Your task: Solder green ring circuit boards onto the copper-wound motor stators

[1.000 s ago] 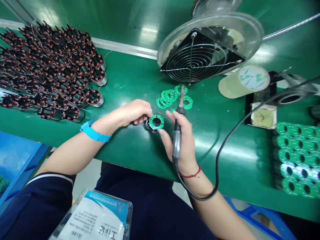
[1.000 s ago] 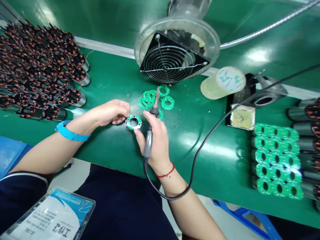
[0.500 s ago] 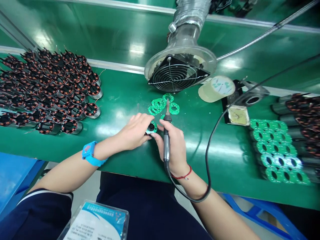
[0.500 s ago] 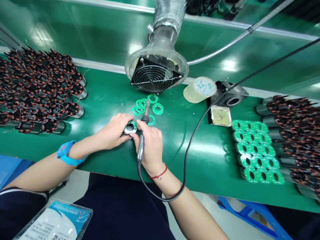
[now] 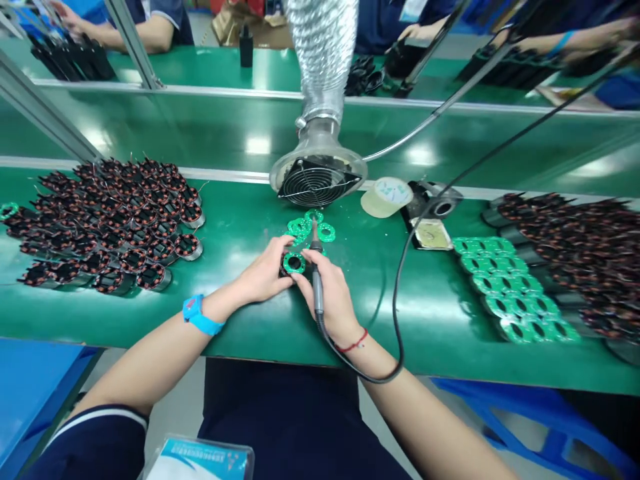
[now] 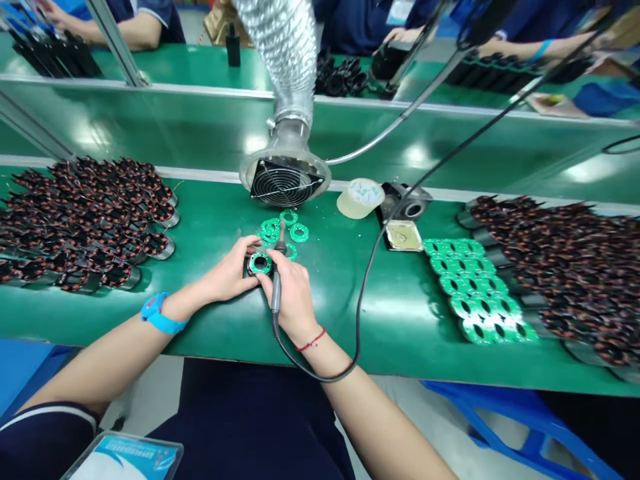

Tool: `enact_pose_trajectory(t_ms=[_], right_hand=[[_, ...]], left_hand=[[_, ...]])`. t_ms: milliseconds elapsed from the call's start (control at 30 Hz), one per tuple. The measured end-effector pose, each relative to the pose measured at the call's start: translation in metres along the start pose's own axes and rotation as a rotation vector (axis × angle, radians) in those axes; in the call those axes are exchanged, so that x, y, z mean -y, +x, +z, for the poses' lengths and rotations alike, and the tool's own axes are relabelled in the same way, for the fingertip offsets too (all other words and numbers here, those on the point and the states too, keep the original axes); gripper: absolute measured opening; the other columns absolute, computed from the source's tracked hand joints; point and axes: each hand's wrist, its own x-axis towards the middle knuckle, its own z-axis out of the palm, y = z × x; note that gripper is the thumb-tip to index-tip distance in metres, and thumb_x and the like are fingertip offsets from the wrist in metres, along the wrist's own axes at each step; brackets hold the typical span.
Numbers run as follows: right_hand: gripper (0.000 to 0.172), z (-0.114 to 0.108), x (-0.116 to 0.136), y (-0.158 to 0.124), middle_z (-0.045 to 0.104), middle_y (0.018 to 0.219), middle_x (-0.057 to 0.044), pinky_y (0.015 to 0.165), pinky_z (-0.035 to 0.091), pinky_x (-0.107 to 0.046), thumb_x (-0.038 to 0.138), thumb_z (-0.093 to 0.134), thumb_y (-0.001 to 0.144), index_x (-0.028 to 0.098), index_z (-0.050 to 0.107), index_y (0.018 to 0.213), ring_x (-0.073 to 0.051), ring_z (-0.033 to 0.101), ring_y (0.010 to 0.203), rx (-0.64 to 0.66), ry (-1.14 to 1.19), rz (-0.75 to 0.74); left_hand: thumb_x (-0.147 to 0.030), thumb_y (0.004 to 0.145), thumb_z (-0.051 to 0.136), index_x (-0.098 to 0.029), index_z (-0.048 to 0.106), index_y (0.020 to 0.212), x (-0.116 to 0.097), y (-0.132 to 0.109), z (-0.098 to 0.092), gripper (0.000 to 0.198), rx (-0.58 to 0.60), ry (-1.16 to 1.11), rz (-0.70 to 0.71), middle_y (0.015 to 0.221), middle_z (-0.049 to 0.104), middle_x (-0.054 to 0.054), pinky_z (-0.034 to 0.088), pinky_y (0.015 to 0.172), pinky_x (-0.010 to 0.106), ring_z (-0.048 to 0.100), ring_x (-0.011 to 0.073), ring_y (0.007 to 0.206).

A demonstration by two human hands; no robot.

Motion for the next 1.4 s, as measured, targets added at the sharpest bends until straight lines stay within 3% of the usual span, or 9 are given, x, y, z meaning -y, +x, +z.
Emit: enact_pose_trajectory(t_ms=[200, 300, 467, 700, 833, 967, 1100, 1267, 1400], right_hand=[[0.033, 0.014, -0.004, 0.003, 0.071, 0.114, -0.009, 0.089, 0.051, -0.042, 0.032, 0.054, 0.094, 0.02, 0.057, 0.125, -0.025, 0.065, 0.102, -0.048, -0.014, 0.056], [0.032, 0.016, -0.003, 0.005, 0.071, 0.114, -0.01, 0.087, 0.051, -0.04, 0.029, 0.056, 0.093, 0.019, 0.059, 0.123, -0.024, 0.065, 0.1, -0.063, -0.018, 0.038], [0.033, 0.016, -0.004, 0.008, 0.071, 0.113, -0.011, 0.085, 0.05, -0.041, 0.027, 0.057, 0.092, 0.019, 0.06, 0.124, -0.025, 0.066, 0.098, -0.066, -0.02, 0.03], [0.034, 0.021, -0.007, 0.006, 0.07, 0.117, -0.014, 0.087, 0.051, -0.045, 0.029, 0.054, 0.093, 0.017, 0.059, 0.125, -0.028, 0.065, 0.103, -0.045, 0.003, 0.014], [0.034, 0.006, -0.007, 0.004, 0.07, 0.116, -0.012, 0.087, 0.054, -0.042, 0.027, 0.054, 0.093, 0.017, 0.058, 0.125, -0.025, 0.066, 0.104, -0.043, 0.027, -0.043], [0.036, -0.033, -0.033, 0.021, 0.069, 0.117, -0.011, 0.094, 0.053, -0.041, 0.027, 0.052, 0.093, 0.018, 0.055, 0.128, -0.023, 0.064, 0.108, -0.125, 0.009, -0.049], [0.036, -0.068, -0.084, 0.055, 0.068, 0.117, -0.013, 0.096, 0.051, -0.047, 0.023, 0.049, 0.091, 0.017, 0.058, 0.125, -0.026, 0.062, 0.109, -0.204, -0.072, -0.006], [0.03, -0.075, -0.128, 0.077, 0.073, 0.078, -0.002, 0.066, 0.056, -0.033, 0.017, 0.052, 0.086, 0.019, 0.065, 0.113, -0.02, 0.069, 0.069, -0.183, -0.112, 0.024], [0.039, -0.068, -0.137, 0.072, 0.074, 0.082, 0.0, 0.064, 0.058, -0.029, 0.022, 0.056, 0.089, 0.026, 0.056, 0.128, -0.019, 0.072, 0.071, -0.206, -0.055, 0.019]], left_hand=[[-0.014, 0.078, 0.062, -0.016, 0.048, 0.112, -0.009, -0.002, 0.009, 0.037, -0.113, 0.182, -0.108, 0.113, 0.057, 0.012, 0.047, 0.1, 0.05, 0.055, 0.0283, 0.111], [-0.011, 0.077, 0.062, -0.014, 0.046, 0.118, -0.011, 0.0, 0.008, 0.043, -0.138, 0.106, -0.169, 0.122, 0.057, 0.014, 0.043, 0.106, 0.048, 0.054, 0.0271, 0.118], [-0.017, 0.077, 0.068, -0.016, 0.047, 0.117, -0.005, 0.004, 0.001, 0.046, -0.043, -0.07, -0.171, 0.121, 0.059, 0.011, 0.045, 0.106, 0.043, 0.057, 0.0236, 0.115], [-0.016, 0.079, 0.063, -0.012, 0.041, 0.126, -0.013, -0.002, 0.01, 0.052, -0.113, 0.003, -0.228, 0.132, 0.052, 0.018, 0.04, 0.112, 0.046, 0.052, 0.0273, 0.126], [-0.022, 0.08, 0.064, -0.013, 0.044, 0.126, -0.015, -0.003, 0.007, 0.051, -0.083, 0.008, -0.211, 0.13, 0.055, 0.018, 0.043, 0.111, 0.045, 0.054, 0.0267, 0.125], [-0.028, 0.079, 0.068, -0.018, 0.042, 0.139, -0.017, -0.001, -0.013, 0.066, 0.073, 0.052, -0.195, 0.145, 0.049, 0.015, 0.033, 0.119, 0.047, 0.046, 0.028, 0.137], [-0.041, 0.086, 0.061, -0.025, 0.056, 0.133, -0.024, 0.005, -0.027, 0.05, 0.168, 0.101, -0.214, 0.14, 0.058, 0.009, 0.038, 0.117, 0.043, 0.053, 0.0271, 0.132], [-0.047, 0.08, 0.064, -0.038, 0.066, 0.123, -0.008, -0.001, -0.028, 0.044, 0.089, 0.162, -0.286, 0.13, 0.067, 0.0, 0.047, 0.109, 0.046, 0.061, 0.0309, 0.123], [-0.06, 0.064, 0.069, -0.07, 0.058, 0.105, 0.022, 0.009, -0.058, 0.044, -0.208, 0.151, -0.362, 0.115, 0.069, -0.026, 0.05, 0.103, 0.051, 0.067, 0.028, 0.114]])
